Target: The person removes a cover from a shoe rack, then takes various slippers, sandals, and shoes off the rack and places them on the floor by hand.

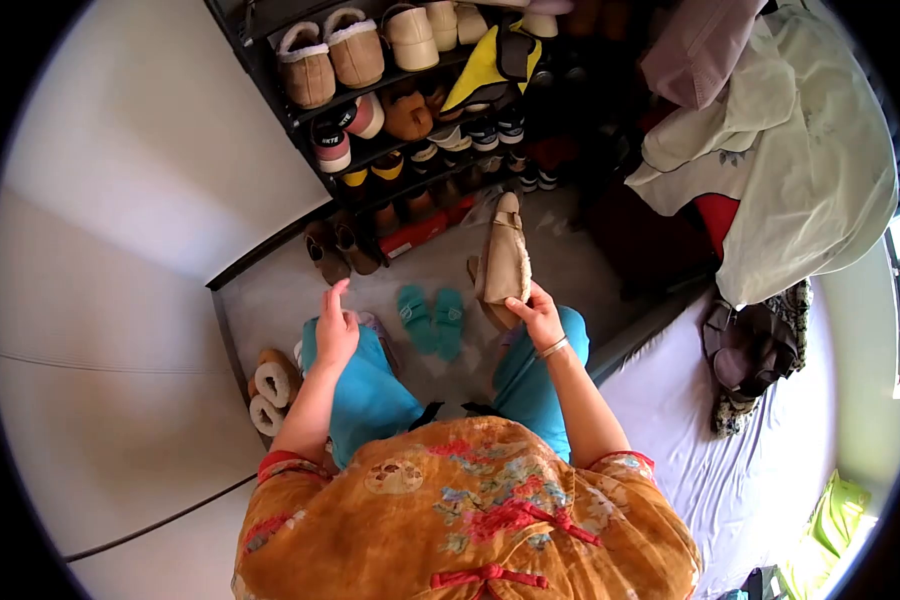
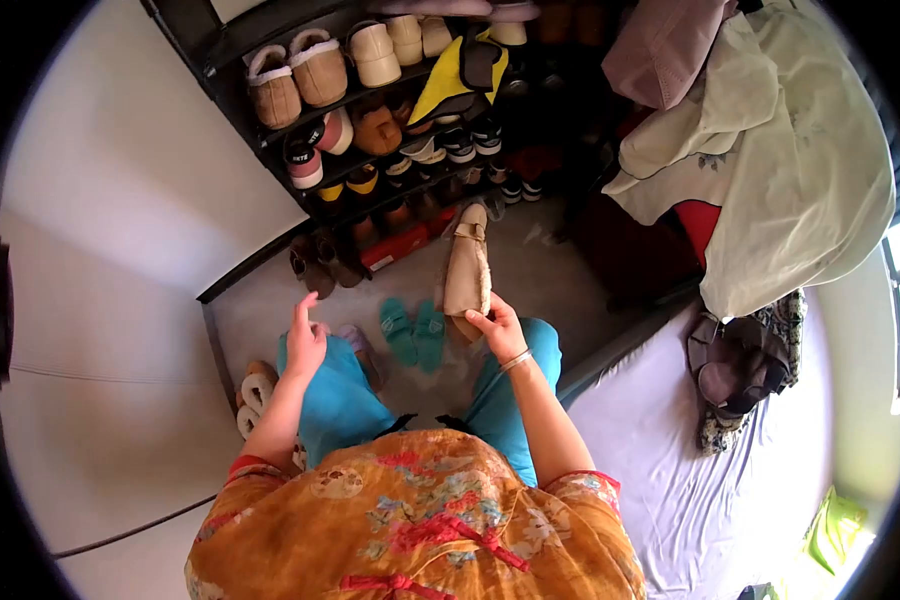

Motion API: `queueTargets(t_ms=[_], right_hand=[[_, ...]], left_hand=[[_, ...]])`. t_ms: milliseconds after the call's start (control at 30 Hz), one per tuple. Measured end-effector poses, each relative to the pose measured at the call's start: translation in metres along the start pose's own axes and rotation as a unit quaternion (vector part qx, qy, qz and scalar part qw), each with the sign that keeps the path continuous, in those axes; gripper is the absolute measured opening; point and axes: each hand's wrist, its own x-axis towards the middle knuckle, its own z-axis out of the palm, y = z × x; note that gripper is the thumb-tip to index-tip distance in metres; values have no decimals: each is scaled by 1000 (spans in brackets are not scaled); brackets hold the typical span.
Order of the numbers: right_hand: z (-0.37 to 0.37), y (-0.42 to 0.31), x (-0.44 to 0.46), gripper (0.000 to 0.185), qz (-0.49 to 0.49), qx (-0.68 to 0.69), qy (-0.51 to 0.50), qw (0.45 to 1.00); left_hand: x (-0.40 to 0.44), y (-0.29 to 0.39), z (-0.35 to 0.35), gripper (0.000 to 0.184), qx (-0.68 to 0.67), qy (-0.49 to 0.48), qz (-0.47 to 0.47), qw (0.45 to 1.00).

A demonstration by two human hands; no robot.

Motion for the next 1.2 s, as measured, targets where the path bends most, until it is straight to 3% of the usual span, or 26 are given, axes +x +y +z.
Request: queueTargets(t_ms=[33,67,100,133,167,233,367,567,733,900,967,1133,1200], right_hand=[[-2,-6,5,22,-3,0,3,1000],[-5,-14,10,19,-81,-233,-11,969],[-8,-22,14,17,-153,-452,-21,879],[-3,-30,18,15,-229,-520,-5,823],[-8,-30,22,15,-230,-522,2,822],[-22,-30,32,12,-254,-653,21,713],[-62,-22,47,8,-215,-752,69,619],[-134,36,54,11,-91,-776,115,613],[-185,98,50,25,177,-738,151,634],[-229,149,35,31,258,-709,192,628],[-252,171,23,30,195,-772,230,560],[-273,189,16,27,236,-688,308,614],[-269,201,17,27,298,-548,464,629]], left_hand=[[4,8,-9,50,52,8,62,997],[9,6,-16,70,50,-58,38,996],[13,3,-20,70,49,-60,44,996],[15,-1,-22,70,153,-56,89,983],[17,-5,-24,71,254,-51,135,956],[18,-18,-25,70,243,-65,143,957],[20,-26,-19,61,266,-79,130,952],[27,-27,-12,52,252,-109,123,954],[32,-29,-9,47,271,-127,115,947],[38,-33,-7,45,269,-150,121,944],[40,-35,-6,45,267,-155,123,943],[45,-35,0,43,283,-172,123,936],[45,-34,1,42,287,-176,126,933]])
